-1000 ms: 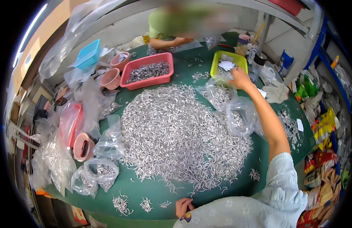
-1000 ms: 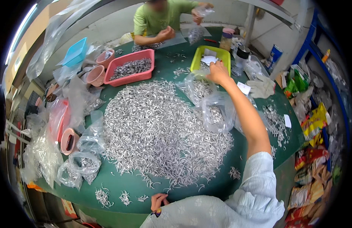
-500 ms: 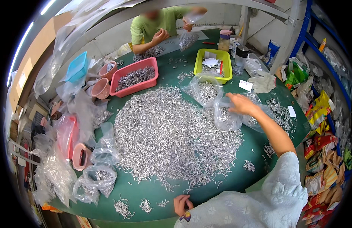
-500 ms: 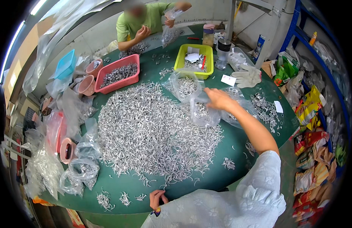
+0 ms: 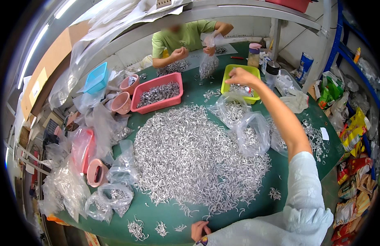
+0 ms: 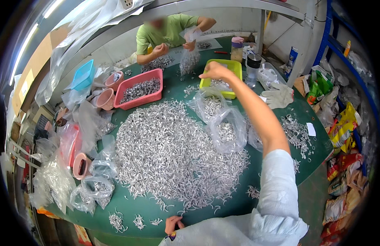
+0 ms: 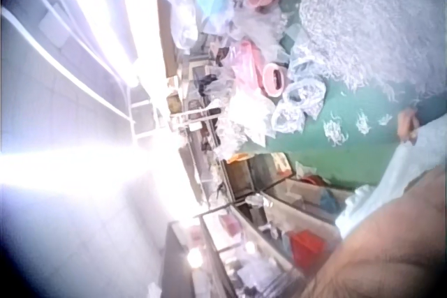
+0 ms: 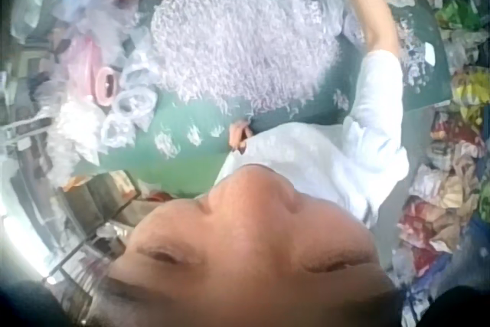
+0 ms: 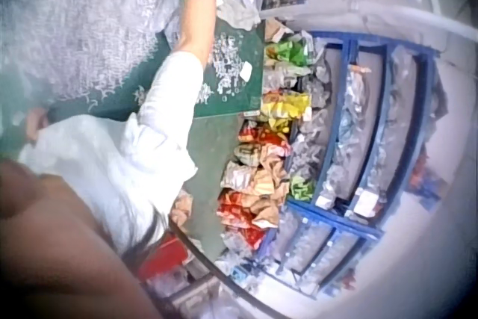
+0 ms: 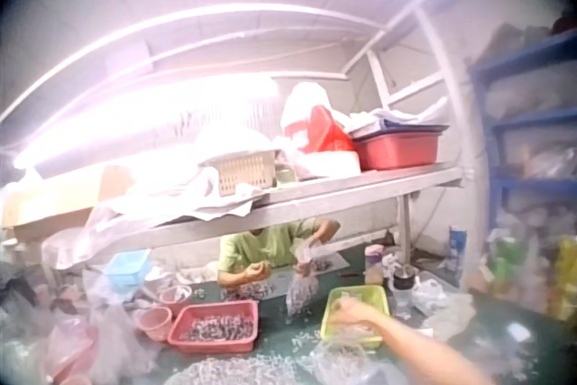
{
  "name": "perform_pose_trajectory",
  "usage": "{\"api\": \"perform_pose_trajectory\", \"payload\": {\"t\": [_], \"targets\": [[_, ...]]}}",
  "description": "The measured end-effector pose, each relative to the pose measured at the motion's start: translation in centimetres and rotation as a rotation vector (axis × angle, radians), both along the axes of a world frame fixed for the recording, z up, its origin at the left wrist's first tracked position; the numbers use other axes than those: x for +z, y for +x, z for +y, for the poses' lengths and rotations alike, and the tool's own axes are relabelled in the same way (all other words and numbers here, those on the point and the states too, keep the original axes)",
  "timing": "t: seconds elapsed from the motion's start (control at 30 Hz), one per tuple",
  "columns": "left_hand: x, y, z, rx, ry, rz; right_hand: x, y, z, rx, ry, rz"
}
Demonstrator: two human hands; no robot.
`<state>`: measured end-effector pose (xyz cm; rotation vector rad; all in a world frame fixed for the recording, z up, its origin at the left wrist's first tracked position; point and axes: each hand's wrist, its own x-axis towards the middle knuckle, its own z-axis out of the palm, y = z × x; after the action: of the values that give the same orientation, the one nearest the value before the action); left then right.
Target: The person sorts small crescent-shaped metal parts from a large pile on a workbench by hand and places them into plastic bags.
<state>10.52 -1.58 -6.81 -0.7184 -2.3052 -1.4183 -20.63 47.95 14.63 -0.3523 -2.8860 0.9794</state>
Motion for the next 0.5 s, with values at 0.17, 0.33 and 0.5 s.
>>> {"api": "perform_pose_trajectory", "payload": {"t": [0.17, 0.33, 0.5], "targets": [[-15.1, -0.2, -11.2, -0.394, -0.374, -0.397, -2.6, -10.7, -1.8, -0.206, 0.002, 0.092], [-13.2, 0.3, -13.2, -0.619, -0.373, -0.465, -8.5, -16.5, -3.3, -0.608, -0.144, 0.22], [-12.1, 2.0, -12.7, -0.536, -0.361, -0.42, -11.1, -18.5, -2.5, -0.834, -0.3, 0.301]]}}
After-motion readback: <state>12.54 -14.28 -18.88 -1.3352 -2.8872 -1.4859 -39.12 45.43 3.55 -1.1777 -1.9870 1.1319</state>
